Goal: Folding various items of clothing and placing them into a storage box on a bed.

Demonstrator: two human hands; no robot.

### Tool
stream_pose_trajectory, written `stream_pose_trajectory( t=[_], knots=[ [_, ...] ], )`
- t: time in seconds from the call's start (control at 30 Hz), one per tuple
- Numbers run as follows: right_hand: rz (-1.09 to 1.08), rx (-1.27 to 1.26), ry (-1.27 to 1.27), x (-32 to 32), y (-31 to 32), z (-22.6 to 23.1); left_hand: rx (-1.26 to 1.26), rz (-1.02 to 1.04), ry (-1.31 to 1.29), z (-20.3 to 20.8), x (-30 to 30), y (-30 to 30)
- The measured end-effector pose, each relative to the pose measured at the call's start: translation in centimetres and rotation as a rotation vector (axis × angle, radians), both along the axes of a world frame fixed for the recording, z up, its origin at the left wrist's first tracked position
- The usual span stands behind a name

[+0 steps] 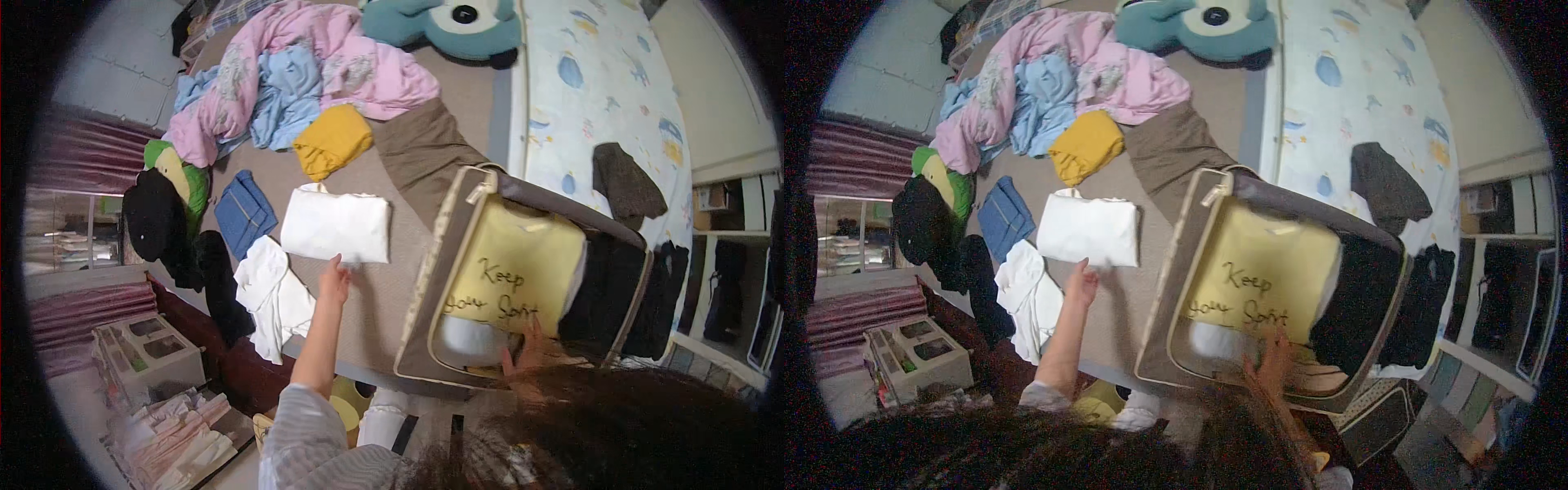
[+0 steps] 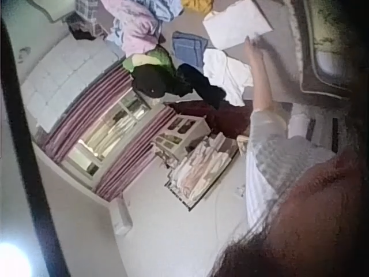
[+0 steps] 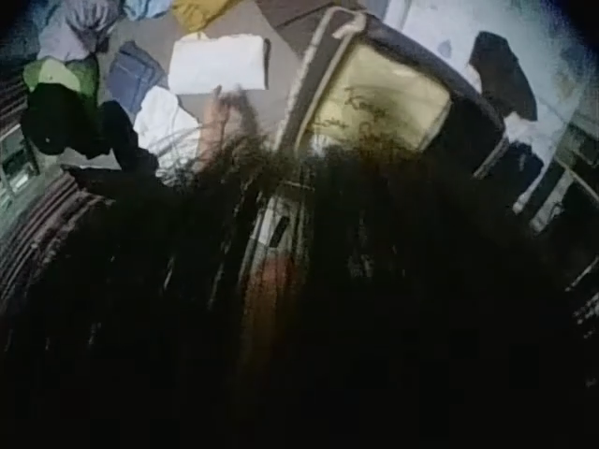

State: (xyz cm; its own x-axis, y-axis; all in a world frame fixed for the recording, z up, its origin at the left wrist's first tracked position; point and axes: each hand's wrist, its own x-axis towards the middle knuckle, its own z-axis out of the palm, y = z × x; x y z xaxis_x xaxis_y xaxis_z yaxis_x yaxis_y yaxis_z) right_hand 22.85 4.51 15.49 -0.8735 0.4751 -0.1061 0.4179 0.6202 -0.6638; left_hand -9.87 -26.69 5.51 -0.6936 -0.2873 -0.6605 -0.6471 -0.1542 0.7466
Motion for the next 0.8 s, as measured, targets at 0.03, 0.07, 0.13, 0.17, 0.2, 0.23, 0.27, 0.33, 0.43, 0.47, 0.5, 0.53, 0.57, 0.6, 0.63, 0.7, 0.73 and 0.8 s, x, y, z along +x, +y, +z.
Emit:
stream_pose_trajectory(
  t=[0.03,0.07,0.13,0.17,0.2,0.23,0.27,0.33,0.43,0.47,0.5,0.53,0.57,0.6,0.63,0.7,0.73,0.8],
  knots=[
    [-0.015,0.019,0.015,1.4,-1.5,-0.3,0.069,0.104,-0.175,-2.6,-1.1,-1.6],
    [-0.023,0.036,0.037,2.6,-3.1,-1.0,0.139,0.213,-0.344,-4.8,-2.2,-3.2],
    [0.018,-0.053,0.012,6.4,-7.0,-3.2,0.097,0.113,-0.259,-8.2,-3.3,-4.2],
    [0.050,-0.151,-0.011,7.3,-8.1,-3.9,0.395,0.137,-0.065,-9.0,-4.3,-3.6],
    [0.055,-0.140,-0.025,7.2,-8.7,-3.9,0.684,0.166,0.137,-9.4,-5.1,-3.1],
    [-0.002,-0.238,-0.050,7.2,-9.4,-3.8,0.703,0.176,0.121,-9.6,-5.6,-2.1],
    [-0.063,-0.335,-0.069,6.8,-10.3,-3.6,0.792,0.222,0.083,-9.5,-6.3,-1.1],
    [-0.171,-0.552,-0.091,5.5,-13.1,-3.1,0.879,0.279,0.055,-9.2,-7.2,-0.6],
    [-0.342,-0.891,-0.122,4.4,-17.5,-1.2,0.737,0.221,0.070,-9.0,-7.6,-1.6],
    [-0.408,-0.999,-0.132,4.5,-18.4,-0.2,0.743,0.223,0.063,-8.4,-7.4,-2.1],
    [-0.408,-0.995,-0.135,4.4,-18.9,0.6,0.800,0.231,0.052,-7.4,-7.3,-3.0],
    [-0.292,-0.961,-0.076,3.4,-18.7,1.5,0.855,0.239,0.051,-5.9,-7.4,-3.6],
    [-0.213,-0.897,-0.009,2.2,-17.9,2.2,0.822,0.226,0.038,-4.1,-6.7,-1.8],
    [-0.133,-0.837,0.054,0.8,-17.1,3.1,0.843,0.201,0.021,-2.2,-5.8,-0.9],
    [-0.051,-0.777,0.112,-0.3,-16.3,4.2,0.846,0.189,0.032,-0.2,-4.7,-0.8],
    [-0.043,-0.865,0.190,-1.8,-15.7,6.7,0.851,0.180,0.008,4.7,-1.3,-0.6],
    [-0.104,-1.018,0.233,-2.9,-15.9,7.9,0.851,0.182,-0.005,8.2,0.5,-0.7],
    [-0.088,-1.282,0.416,-4.6,-15.8,8.7,0.651,-0.104,0.400,13.8,5.9,-1.2]
  ],
)
